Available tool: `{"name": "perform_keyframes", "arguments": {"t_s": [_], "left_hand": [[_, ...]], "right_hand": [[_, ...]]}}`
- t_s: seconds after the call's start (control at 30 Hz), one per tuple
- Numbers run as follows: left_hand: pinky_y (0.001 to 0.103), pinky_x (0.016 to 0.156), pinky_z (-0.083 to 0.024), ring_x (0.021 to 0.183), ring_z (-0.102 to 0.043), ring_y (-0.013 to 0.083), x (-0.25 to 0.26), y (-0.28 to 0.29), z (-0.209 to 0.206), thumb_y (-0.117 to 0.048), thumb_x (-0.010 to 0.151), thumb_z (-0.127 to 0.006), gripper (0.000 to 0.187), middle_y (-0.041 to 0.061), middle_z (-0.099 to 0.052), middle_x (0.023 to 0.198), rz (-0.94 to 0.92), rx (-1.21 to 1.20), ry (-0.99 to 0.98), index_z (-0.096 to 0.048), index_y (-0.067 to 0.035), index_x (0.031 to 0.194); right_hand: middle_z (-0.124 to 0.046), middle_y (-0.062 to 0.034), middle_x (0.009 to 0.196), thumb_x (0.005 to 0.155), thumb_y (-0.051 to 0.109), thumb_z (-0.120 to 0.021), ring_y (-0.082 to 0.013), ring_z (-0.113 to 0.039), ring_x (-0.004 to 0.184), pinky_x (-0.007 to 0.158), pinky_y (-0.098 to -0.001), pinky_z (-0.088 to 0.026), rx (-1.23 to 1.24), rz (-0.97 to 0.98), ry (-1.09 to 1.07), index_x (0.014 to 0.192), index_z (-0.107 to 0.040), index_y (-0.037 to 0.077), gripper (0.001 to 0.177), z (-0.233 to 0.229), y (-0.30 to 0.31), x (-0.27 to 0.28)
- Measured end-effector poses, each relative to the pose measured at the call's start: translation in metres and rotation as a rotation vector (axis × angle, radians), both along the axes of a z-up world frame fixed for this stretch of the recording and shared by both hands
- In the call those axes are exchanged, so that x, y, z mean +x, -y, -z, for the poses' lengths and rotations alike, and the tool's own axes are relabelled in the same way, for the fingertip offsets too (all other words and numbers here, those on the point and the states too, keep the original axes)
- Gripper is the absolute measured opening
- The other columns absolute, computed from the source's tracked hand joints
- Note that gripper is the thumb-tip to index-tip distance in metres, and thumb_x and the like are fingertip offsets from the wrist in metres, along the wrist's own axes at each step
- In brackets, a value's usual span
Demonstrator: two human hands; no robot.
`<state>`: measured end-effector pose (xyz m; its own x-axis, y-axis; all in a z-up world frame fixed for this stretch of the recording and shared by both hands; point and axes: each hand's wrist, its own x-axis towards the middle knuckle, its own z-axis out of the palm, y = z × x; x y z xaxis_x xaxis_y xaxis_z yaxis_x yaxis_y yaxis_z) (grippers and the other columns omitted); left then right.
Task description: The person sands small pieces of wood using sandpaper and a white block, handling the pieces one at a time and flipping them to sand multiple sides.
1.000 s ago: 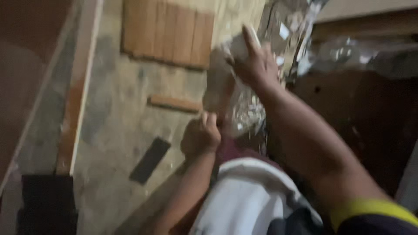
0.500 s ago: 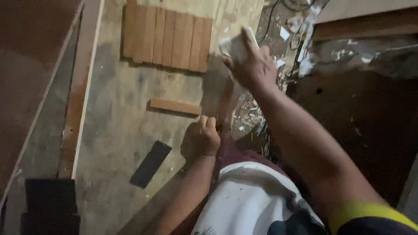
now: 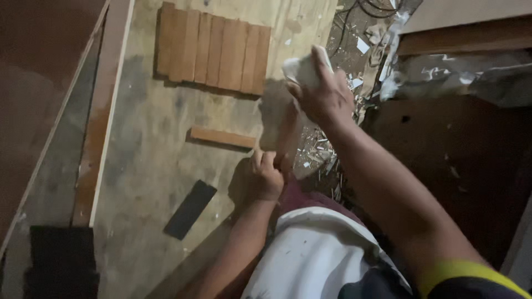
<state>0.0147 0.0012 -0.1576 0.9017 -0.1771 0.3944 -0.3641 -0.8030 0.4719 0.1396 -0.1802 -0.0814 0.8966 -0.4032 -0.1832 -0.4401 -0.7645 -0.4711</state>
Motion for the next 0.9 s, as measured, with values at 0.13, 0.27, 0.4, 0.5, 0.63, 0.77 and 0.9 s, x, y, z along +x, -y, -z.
{"name": "perform_keyframes", "arguments": {"t_s": [0.13,0.27,0.4,0.5,0.63,0.77,0.9], "left_hand": [[0.046,0.059,-0.038,0.063,-0.045,0.0346,-0.012,-0.004,0.007,0.001,0.071,-0.048,0.012,0.011,-0.05,0.075,0.013,-0.094,-0.119,-0.056,-0.008,0.073],[0.044,0.061,-0.043,0.069,-0.055,0.0329,-0.009,0.008,0.007,-0.018,0.085,-0.075,0.014,0.009,-0.051,0.077,-0.06,-0.202,-0.109,-0.064,-0.012,0.082],[0.039,0.058,-0.043,0.066,-0.049,0.0248,0.003,0.011,0.035,-0.042,0.099,-0.065,0.038,0.01,-0.056,0.079,-0.024,-0.312,0.074,-0.063,-0.004,0.093],[0.05,0.053,-0.042,0.057,-0.057,0.0381,0.0,-0.004,-0.039,-0.043,0.104,-0.05,0.044,0.013,-0.059,0.071,-0.005,-0.099,-0.039,-0.066,-0.008,0.084],[0.031,0.051,-0.038,0.05,-0.048,0.019,0.019,0.002,-0.062,-0.013,0.095,-0.06,0.023,0.0,-0.048,0.063,-0.026,-0.075,-0.079,-0.056,-0.014,0.072],[0.043,0.068,-0.048,0.068,-0.065,0.03,-0.006,0.005,-0.021,-0.021,0.085,-0.073,0.014,0.009,-0.063,0.075,-0.06,-0.082,-0.44,-0.063,-0.011,0.088],[0.049,0.059,-0.049,0.062,-0.065,0.0333,0.013,0.003,-0.046,-0.012,0.072,-0.068,0.008,0.013,-0.063,0.068,0.067,0.18,-0.399,-0.062,-0.009,0.077]], "right_hand": [[-0.059,-0.0177,0.1,0.091,0.06,-0.071,-0.035,-0.062,0.072,0.057,-0.0442,-0.052,-0.066,-0.156,-0.222,0.158,-0.029,0.035,0.083,-0.024,-0.033,-0.058],[-0.035,-0.0294,0.156,0.094,0.074,-0.042,-0.0411,-0.05,0.133,0.102,-0.0536,-0.046,0.16,0.255,-0.599,0.162,-0.019,0.004,0.1,-0.053,-0.03,-0.009],[-0.045,-0.0206,0.125,0.091,0.081,-0.069,-0.0484,-0.055,0.098,0.081,-0.0555,-0.047,-0.184,-0.021,-0.134,0.16,-0.019,0.048,0.092,-0.015,0.04,0.031],[-0.067,-0.0286,0.111,0.097,0.061,-0.07,-0.0428,-0.067,0.081,0.058,-0.0469,-0.057,-0.085,-0.01,-0.116,0.15,-0.027,0.04,0.071,-0.037,0.015,-0.015],[-0.06,-0.0233,0.105,0.087,0.069,-0.068,-0.0499,-0.071,0.085,0.065,-0.0516,-0.06,-0.085,-0.221,-0.264,0.158,-0.029,0.043,0.084,-0.028,-0.016,-0.073],[-0.067,-0.0334,0.108,0.078,0.052,-0.082,-0.0554,-0.067,0.104,0.09,-0.0649,-0.051,0.1,0.047,-0.269,0.136,-0.049,0.007,0.08,-0.054,-0.022,-0.038],[-0.058,-0.02,0.11,0.09,0.069,-0.078,-0.0543,-0.07,0.097,0.074,-0.0559,-0.06,-0.091,-0.167,-0.093,0.159,-0.029,0.044,0.088,-0.018,0.02,0.005]]}}
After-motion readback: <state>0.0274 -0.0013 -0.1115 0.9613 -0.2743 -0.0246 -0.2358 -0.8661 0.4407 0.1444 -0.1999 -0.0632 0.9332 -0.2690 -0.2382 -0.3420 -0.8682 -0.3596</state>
